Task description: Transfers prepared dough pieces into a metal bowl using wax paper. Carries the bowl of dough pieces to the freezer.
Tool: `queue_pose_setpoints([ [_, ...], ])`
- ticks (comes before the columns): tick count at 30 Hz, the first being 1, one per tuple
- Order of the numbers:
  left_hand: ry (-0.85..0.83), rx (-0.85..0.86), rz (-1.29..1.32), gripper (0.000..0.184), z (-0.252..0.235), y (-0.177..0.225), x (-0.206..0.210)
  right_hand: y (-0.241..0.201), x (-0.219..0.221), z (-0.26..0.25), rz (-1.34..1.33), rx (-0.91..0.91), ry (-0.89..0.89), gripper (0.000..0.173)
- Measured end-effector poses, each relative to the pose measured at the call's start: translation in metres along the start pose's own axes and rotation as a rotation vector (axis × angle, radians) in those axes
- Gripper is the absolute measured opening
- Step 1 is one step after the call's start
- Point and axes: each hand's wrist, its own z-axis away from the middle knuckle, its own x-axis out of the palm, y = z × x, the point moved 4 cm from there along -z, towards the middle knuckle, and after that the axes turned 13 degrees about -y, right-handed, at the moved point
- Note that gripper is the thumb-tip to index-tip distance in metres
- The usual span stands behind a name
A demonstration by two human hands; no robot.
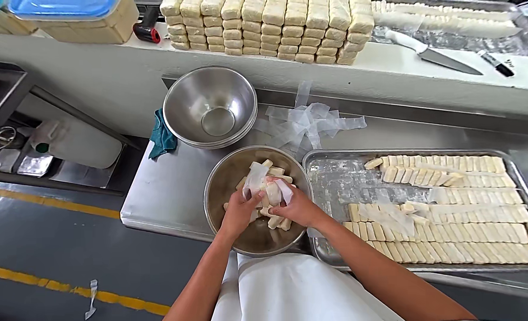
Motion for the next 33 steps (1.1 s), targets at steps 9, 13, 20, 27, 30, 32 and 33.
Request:
queue_pose_setpoints([
  [9,0.205,0.051,-0.381,0.032,0.008,0.019,0.008,-0.011,-0.002,0.004,0.109,0.037,0.209,0.029],
  [13,0.300,0.098,-0.506,0.028,0.011,0.025,0.006,-0.008,-0.004,0.004,0.160,-0.013,0.336,0.033],
  [20,0.181,0.184,-0.271,0.024,0.014,0.034,-0.006,-0.006,-0.024,0.009,0.123,0.060,0.252,0.075],
  [27,-0.009,0.183,-0.147,0.034,0.006,0.031,0.013,-0.028,-0.003,0.006,-0.129,-0.046,0.130,0.023],
  [30,0.051,0.188,-0.173,0.032,0.002,0.028,0.012,-0.026,-0.001,0.003,-0.016,0.025,0.159,0.032],
  [32,0.111,0.206,-0.245,0.031,0.003,0.031,0.013,-0.029,0.002,0.004,0.029,0.031,0.185,0.039],
  [33,0.138,0.219,-0.290,0.031,0.004,0.033,0.014,-0.029,0.003,0.003,0.039,0.020,0.200,0.041],
])
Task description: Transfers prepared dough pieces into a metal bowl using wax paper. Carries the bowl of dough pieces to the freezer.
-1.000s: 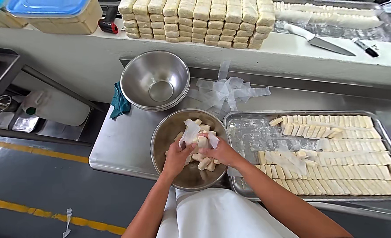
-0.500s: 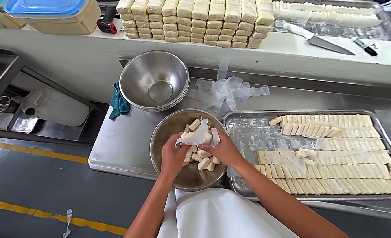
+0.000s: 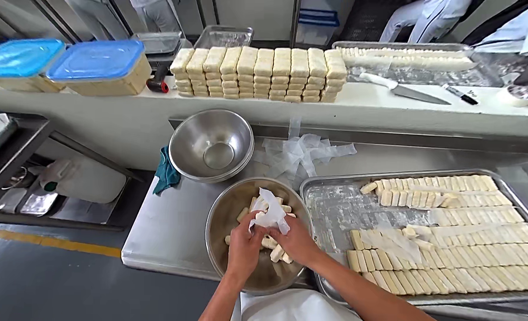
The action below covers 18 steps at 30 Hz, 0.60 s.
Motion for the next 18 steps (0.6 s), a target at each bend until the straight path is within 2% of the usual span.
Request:
queue_pose_setpoints([
  [6,0.071,0.036,-0.216,0.030,0.004,0.005,0.002,0.005,0.004,0.000,0.007,-0.068,0.040,0.038],
  [11,0.139,-0.033,-0.286,0.028,0.006,0.003,0.003,0.014,0.007,0.002,0.024,-0.031,0.109,0.038],
  [13,0.139,-0.049,-0.244,0.028,0.004,0.000,0.001,0.013,0.005,0.000,0.052,-0.006,0.083,0.039],
  [16,0.122,-0.050,-0.256,0.027,0.004,-0.001,-0.009,0.008,-0.005,-0.005,0.271,0.057,-0.040,0.044],
  [18,0.134,-0.056,-0.314,0.033,0.004,0.000,-0.022,0.012,-0.014,-0.008,0.379,0.085,-0.088,0.038],
])
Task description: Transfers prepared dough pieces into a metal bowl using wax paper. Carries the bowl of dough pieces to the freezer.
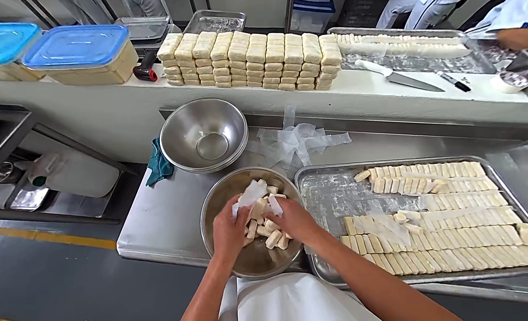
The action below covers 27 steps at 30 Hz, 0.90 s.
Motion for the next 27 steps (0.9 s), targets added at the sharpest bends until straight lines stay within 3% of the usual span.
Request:
queue_pose_setpoints([
  [3,-0.029,-0.048,-0.053,0.040,-0.004,-0.016,-0.016,0.016,-0.007,0.004,-0.032,-0.001,0.038,0.024],
  [8,-0.032,-0.031,-0.088,0.028,-0.002,-0.026,-0.023,0.001,-0.027,0.018,-0.323,-0.181,0.264,0.015],
  [11,0.027,-0.013,0.065,0.032,0.000,-0.018,-0.025,-0.024,-0.045,0.025,-0.476,-0.320,0.322,0.013],
  [17,-0.045,0.132,0.346,0.042,0.001,0.017,-0.020,-0.070,-0.080,0.043,-0.875,-0.564,0.362,0.009],
  [21,-0.043,0.199,0.360,0.036,0.002,0.031,-0.017,-0.097,-0.081,0.046,-0.706,-0.693,0.356,0.009],
  [24,-0.026,0.213,0.346,0.028,0.003,0.027,-0.014,-0.098,-0.060,0.033,-0.671,-0.586,0.225,0.012],
  [27,-0.030,0.197,0.367,0.037,0.006,0.027,-0.020,-0.127,-0.104,0.074,-0.633,-0.793,0.375,0.014],
])
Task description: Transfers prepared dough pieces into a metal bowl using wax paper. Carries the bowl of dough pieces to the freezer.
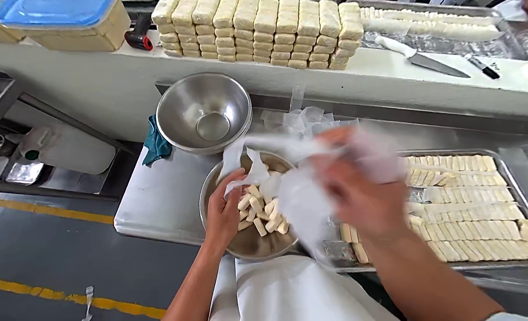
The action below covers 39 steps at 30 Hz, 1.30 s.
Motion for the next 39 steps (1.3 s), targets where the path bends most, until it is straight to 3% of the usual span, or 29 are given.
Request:
queue_pose_setpoints([
  [2,0.007,-0.057,0.003,0.035,0.005,-0.001,-0.002,-0.040,-0.015,-0.010,0.031,-0.165,0.069,0.014],
  [4,-0.067,-0.109,-0.006,0.032,0.004,-0.002,-0.001,-0.043,-0.020,-0.016,0.122,-0.187,-0.011,0.021],
  [5,-0.106,-0.134,-0.009,0.028,0.006,0.001,0.000,-0.029,-0.016,-0.013,0.180,-0.108,-0.122,0.038],
  [7,-0.201,-0.157,0.013,0.018,0.007,0.008,0.006,0.020,0.002,0.006,0.414,0.214,-0.457,0.070],
  [9,-0.301,-0.203,-0.044,0.015,0.003,0.003,0.012,0.073,0.022,0.031,0.670,0.493,-0.694,0.069],
  [10,-0.354,-0.266,-0.124,0.018,0.002,-0.002,0.014,0.092,0.027,0.043,0.764,0.500,-0.727,0.062],
  [13,-0.407,-0.425,-0.227,0.033,0.006,-0.016,0.011,0.110,0.015,0.054,0.885,0.451,-0.635,0.027],
  [18,-0.235,-0.429,-0.083,0.059,0.016,-0.026,-0.001,0.155,-0.074,0.000,1.012,0.449,-0.344,0.023],
  [20,-0.206,-0.411,-0.083,0.059,0.018,-0.025,0.000,0.199,-0.125,-0.034,0.998,0.580,-0.319,0.034],
  [23,-0.220,-0.373,-0.098,0.056,0.022,-0.021,0.006,0.253,-0.188,-0.062,0.977,0.888,-0.444,0.091],
  [25,-0.211,-0.328,-0.107,0.054,0.022,-0.019,0.006,0.249,-0.213,-0.079,1.074,0.914,-0.447,0.101],
  [26,-0.203,-0.313,-0.105,0.054,0.024,-0.021,0.005,0.236,-0.218,-0.088,1.120,0.881,-0.450,0.094],
  [29,-0.200,-0.322,-0.098,0.054,0.030,-0.031,0.008,0.195,-0.224,-0.103,1.186,0.791,-0.566,0.050],
  [32,-0.257,-0.347,-0.107,0.057,0.028,-0.037,0.012,0.171,-0.235,-0.104,1.128,0.741,-0.506,0.034],
  [33,-0.278,-0.347,-0.117,0.057,0.025,-0.038,0.012,0.164,-0.236,-0.101,1.061,0.734,-0.439,0.037],
  [37,-0.334,-0.293,-0.167,0.055,0.009,-0.029,0.011,0.145,-0.236,-0.080,0.873,0.795,-0.212,0.083],
  [39,-0.342,-0.272,-0.169,0.055,0.004,-0.025,0.009,0.140,-0.238,-0.071,1.044,0.773,-0.245,0.079],
])
